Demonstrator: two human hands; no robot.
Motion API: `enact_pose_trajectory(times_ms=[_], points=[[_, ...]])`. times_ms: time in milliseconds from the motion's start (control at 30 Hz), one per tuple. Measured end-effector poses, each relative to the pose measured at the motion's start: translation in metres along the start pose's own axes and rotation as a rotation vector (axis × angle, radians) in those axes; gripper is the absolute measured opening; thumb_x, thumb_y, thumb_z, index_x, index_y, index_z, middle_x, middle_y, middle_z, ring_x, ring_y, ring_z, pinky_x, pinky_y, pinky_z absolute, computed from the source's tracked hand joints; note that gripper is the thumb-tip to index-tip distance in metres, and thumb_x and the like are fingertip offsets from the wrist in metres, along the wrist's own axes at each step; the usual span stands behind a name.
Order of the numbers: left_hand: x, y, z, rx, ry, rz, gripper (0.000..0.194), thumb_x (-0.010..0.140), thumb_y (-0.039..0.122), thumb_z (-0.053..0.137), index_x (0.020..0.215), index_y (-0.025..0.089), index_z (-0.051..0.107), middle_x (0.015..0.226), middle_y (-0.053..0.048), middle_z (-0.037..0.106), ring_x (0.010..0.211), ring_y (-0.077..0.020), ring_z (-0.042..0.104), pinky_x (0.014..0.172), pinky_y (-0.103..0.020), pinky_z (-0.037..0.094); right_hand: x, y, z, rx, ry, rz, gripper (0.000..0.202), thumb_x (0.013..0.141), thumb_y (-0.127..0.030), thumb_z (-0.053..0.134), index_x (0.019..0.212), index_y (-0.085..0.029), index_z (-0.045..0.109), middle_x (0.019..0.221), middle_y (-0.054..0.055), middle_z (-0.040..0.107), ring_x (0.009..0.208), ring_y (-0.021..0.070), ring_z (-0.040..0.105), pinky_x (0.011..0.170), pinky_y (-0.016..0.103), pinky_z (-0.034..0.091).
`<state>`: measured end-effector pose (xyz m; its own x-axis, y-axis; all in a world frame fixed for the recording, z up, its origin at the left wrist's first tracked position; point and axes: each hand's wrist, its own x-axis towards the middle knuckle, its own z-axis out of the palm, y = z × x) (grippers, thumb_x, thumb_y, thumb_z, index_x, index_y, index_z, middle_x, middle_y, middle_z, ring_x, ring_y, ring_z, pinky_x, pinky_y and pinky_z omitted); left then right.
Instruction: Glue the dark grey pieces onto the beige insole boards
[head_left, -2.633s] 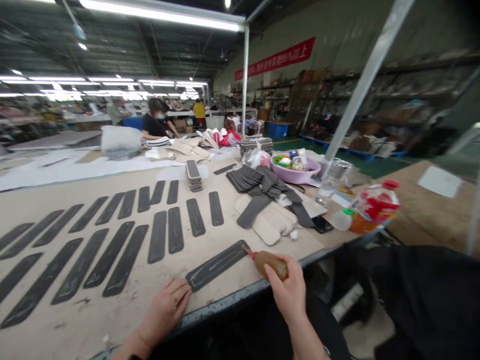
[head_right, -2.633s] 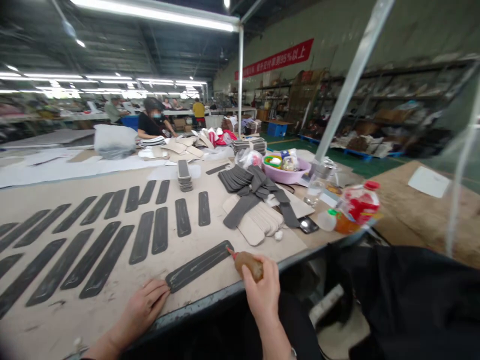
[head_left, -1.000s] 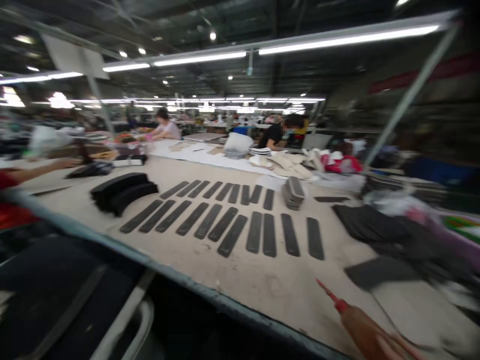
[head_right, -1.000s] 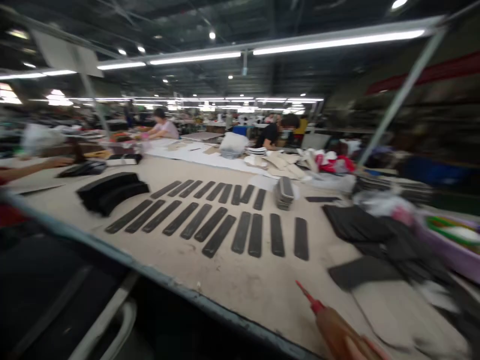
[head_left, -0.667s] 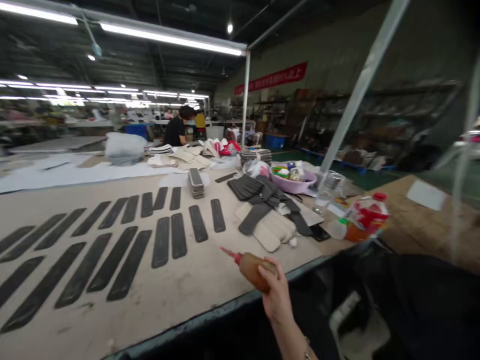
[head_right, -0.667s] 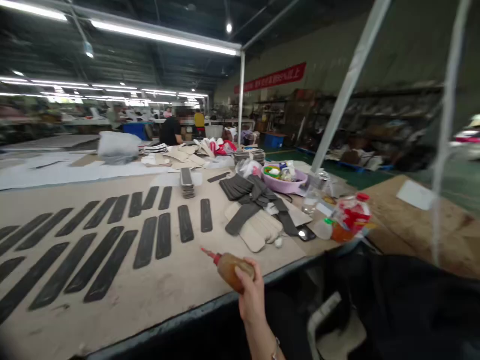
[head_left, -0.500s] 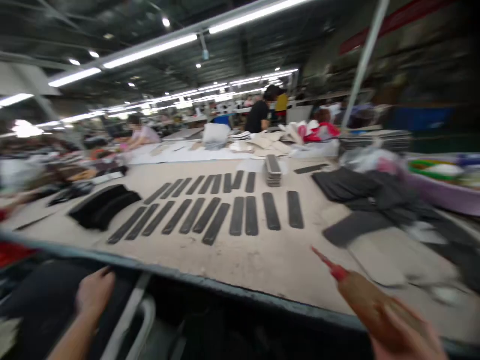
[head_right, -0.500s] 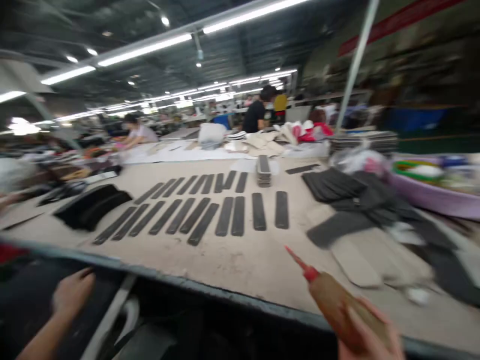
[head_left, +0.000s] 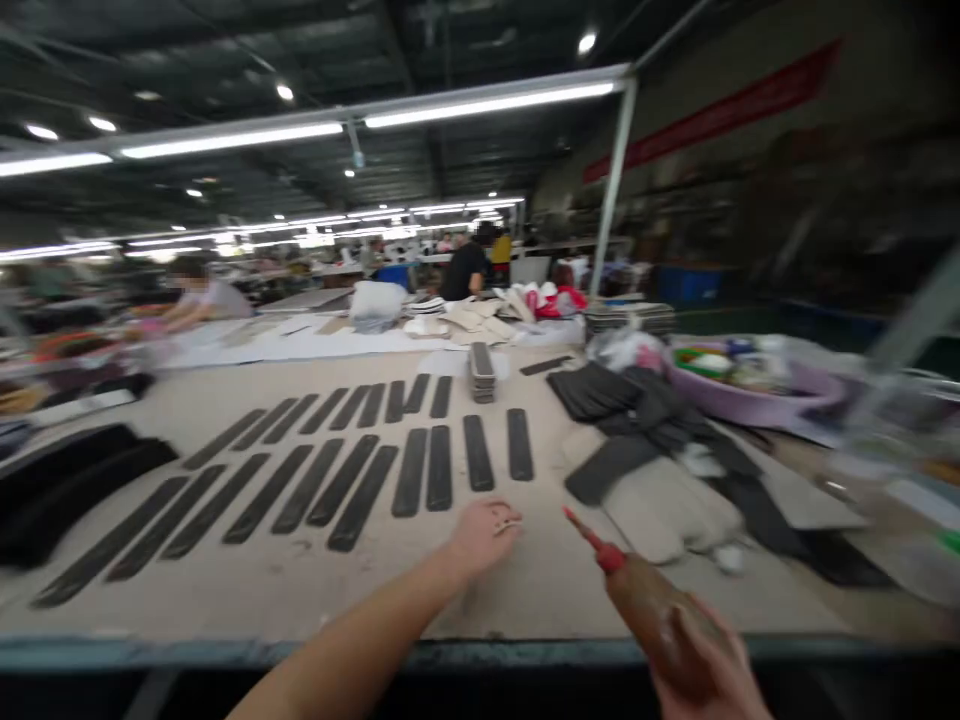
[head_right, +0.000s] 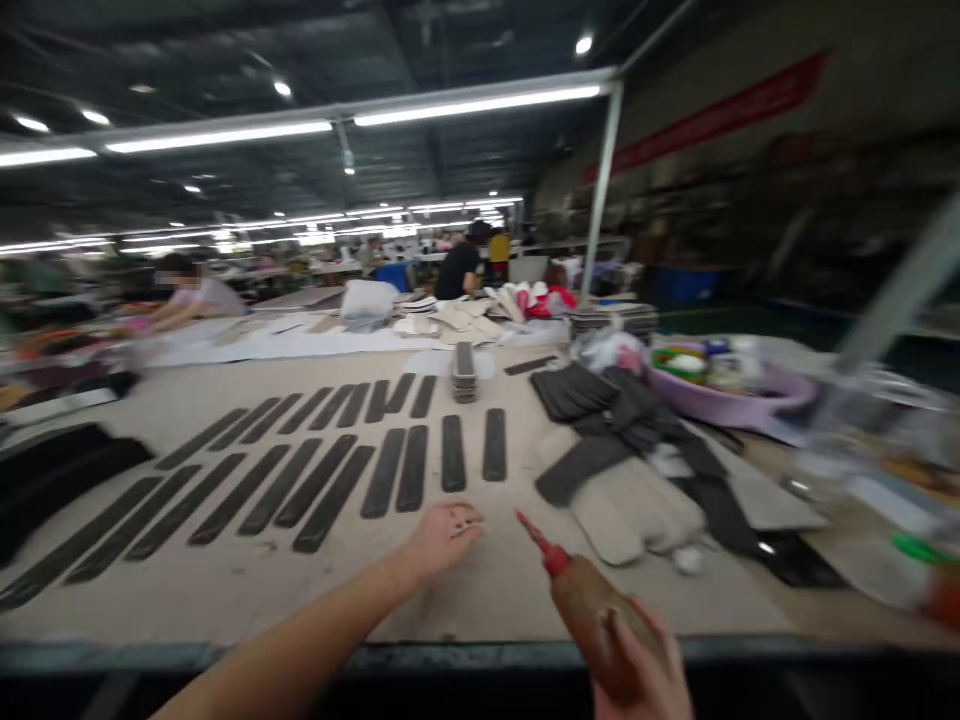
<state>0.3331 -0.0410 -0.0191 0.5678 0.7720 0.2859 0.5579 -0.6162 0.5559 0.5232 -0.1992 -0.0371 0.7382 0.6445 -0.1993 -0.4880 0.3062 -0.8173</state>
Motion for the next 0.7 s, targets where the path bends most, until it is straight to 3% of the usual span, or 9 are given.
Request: enact_pose_trajectory(times_ms=[67, 200, 367, 500, 700], points=[[0.032, 0.003, 0.019, -0.017, -0.053, 0.079, 0.018, 0.079, 0.022, 0.056, 0.087, 0.018, 0.071, 0.088, -0.007, 0.07, 0.084, -0.0182, 0.064, 0.081, -0.032, 0.051, -0.001, -0.005, 0.003, 0.083, 0.049, 0.067, 0.044, 0.053, -0.034, 0.079, 0.091, -0.024, 0.06, 0.085, 0.001, 0.068, 0.076, 0.0242, 0.064, 0.062, 0.033, 0.048], [0.088, 0.005, 0.057, 0.009, -0.112, 0.151, 0.024, 0.082, 0.024, 0.049, 0.092, 0.016, 0.069, 0.097, -0.01, 0.069, 0.091, -0.02, 0.062, 0.086, -0.035, 0.049, -0.003, -0.007, 0.021, 0.219, 0.057, 0.085, 0.045, 0.057, -0.034, 0.077, 0.096, -0.026, 0.055, 0.09, 0.0, 0.068, 0.081, 0.0209, 0.063, 0.068, 0.03, 0.049], [0.127, 0.016, 0.095, 0.156, -0.132, 0.129, 0.028, 0.08, 0.029, 0.051, 0.098, 0.015, 0.067, 0.103, -0.011, 0.067, 0.101, -0.0229, 0.059, 0.093, -0.036, 0.045, -0.003, -0.009, 0.026, 0.324, 0.05, 0.133, 0.048, 0.056, -0.032, 0.078, 0.096, -0.025, 0.051, 0.088, 0.001, 0.067, 0.08, 0.0214, 0.063, 0.067, 0.03, 0.049], [0.142, 0.025, 0.106, 0.275, -0.158, 0.09, 0.025, 0.076, 0.028, 0.054, 0.09, 0.015, 0.07, 0.096, -0.012, 0.067, 0.091, -0.0233, 0.062, 0.084, -0.032, 0.047, 0.0, -0.01, 0.024, 0.348, 0.046, 0.141, 0.049, 0.055, -0.032, 0.078, 0.095, -0.025, 0.051, 0.087, 0.001, 0.066, 0.078, 0.022, 0.063, 0.067, 0.032, 0.049], [0.151, 0.033, 0.099, 0.377, -0.198, 0.045, 0.023, 0.075, 0.029, 0.053, 0.085, 0.021, 0.071, 0.094, -0.006, 0.068, 0.083, -0.0195, 0.063, 0.074, -0.028, 0.047, 0.001, -0.015, 0.024, 0.369, 0.049, 0.146, 0.045, 0.056, -0.032, 0.077, 0.094, -0.025, 0.053, 0.089, 0.0, 0.066, 0.078, 0.0209, 0.061, 0.068, 0.031, 0.049]])
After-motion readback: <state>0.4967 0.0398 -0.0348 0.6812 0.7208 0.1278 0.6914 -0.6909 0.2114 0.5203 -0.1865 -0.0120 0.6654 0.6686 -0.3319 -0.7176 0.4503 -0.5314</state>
